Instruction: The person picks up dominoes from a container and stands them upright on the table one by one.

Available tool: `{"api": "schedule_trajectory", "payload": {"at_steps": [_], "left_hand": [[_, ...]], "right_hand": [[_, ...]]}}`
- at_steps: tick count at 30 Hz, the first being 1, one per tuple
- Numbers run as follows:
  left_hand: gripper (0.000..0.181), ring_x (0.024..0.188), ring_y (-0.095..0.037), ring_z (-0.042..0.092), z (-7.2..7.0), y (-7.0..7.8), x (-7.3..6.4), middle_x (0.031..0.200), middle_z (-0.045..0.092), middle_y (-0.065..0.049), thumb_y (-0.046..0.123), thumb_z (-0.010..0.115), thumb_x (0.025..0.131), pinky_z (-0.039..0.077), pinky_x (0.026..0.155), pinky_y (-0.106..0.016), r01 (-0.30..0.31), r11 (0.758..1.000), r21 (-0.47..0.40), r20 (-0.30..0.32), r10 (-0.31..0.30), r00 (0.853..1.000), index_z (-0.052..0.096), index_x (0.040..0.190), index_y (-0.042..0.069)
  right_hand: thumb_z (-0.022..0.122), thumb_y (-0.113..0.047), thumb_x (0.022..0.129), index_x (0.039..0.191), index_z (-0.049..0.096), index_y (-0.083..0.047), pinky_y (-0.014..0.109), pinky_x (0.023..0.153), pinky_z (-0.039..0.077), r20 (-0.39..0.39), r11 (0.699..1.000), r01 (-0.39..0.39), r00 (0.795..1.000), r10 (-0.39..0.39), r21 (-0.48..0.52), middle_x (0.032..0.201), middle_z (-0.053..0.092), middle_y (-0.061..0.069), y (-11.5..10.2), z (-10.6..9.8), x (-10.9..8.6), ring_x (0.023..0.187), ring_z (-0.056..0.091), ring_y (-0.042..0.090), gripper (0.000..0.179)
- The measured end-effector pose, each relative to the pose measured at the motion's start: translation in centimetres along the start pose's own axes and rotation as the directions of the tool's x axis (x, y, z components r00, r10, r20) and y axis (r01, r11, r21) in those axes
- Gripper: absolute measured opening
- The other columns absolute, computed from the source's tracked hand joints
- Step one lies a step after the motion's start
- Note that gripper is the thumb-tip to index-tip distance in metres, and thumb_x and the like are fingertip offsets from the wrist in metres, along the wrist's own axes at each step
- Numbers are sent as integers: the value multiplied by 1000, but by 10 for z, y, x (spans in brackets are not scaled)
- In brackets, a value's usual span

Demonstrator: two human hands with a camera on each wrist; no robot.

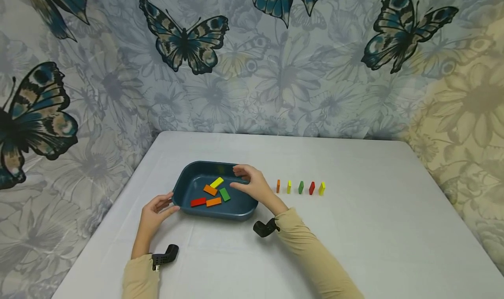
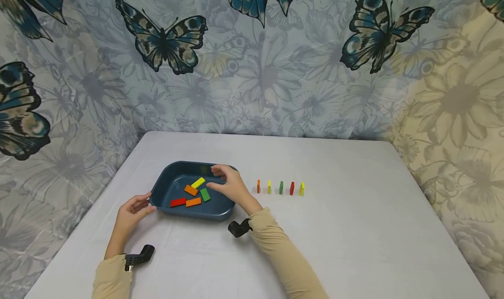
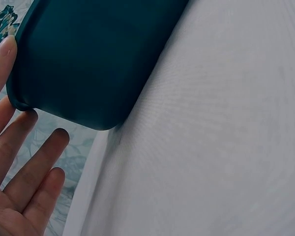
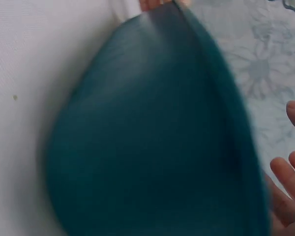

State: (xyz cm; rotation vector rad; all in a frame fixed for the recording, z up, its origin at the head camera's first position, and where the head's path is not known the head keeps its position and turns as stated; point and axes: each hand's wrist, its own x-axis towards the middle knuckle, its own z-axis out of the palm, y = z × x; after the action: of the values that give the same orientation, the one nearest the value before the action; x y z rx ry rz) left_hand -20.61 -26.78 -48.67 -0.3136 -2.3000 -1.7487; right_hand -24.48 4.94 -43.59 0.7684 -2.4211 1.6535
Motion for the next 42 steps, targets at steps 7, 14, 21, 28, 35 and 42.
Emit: {"api": "schedule_trajectory", "payload": {"at_steps": [7,14,21,28,35,42], "left_hand": [[35,91,-6,57,2,14,-3,113,53,-27,-10,71,69,47,83,-27,-10,1000,-8,4,10,1000,58,102,-11],[34,91,-6,57,4,27,-5,113,52,-29,-9,71,71,47,83,-26,-5,1000,6,14,5,1000,57,102,-12],[34,91,-5,57,6,29,-5,112,53,-28,-10,70,70,47,82,-24,-25,1000,-3,10,25,1000,58,101,-13],[35,90,-5,58,4,11,-6,111,57,-20,-15,70,68,48,80,-24,-30,999,-20,-3,30,1000,57,101,-13],[36,91,-5,58,4,-5,-6,113,59,-10,-9,71,70,47,81,-20,-18,999,-32,-8,18,1000,58,103,-10],[35,91,-6,58,4,-3,-5,111,60,-5,-8,71,71,47,81,-22,-37,998,-44,-10,36,999,58,103,-11]], "right_hand": [[70,-14,79,116,52,0,41,86,45,101,998,18,995,-12,-53,112,55,18,-1,20,9,102,53,26,44],[72,-18,77,118,52,3,37,86,45,258,992,-7,965,39,-123,114,54,16,-4,43,15,103,52,27,51],[74,-18,75,119,53,-1,18,84,43,396,939,39,912,107,-342,114,55,8,-4,56,10,100,53,17,52],[71,-10,77,111,60,-3,11,82,41,493,909,138,866,82,-394,106,60,3,-3,61,5,94,54,10,36],[70,-6,78,107,62,-2,10,76,42,499,899,116,858,124,-423,100,61,4,-3,61,6,89,55,10,31],[68,-8,80,100,63,-4,10,71,43,492,862,162,863,112,-481,91,60,3,-2,64,11,81,54,9,21]]}}
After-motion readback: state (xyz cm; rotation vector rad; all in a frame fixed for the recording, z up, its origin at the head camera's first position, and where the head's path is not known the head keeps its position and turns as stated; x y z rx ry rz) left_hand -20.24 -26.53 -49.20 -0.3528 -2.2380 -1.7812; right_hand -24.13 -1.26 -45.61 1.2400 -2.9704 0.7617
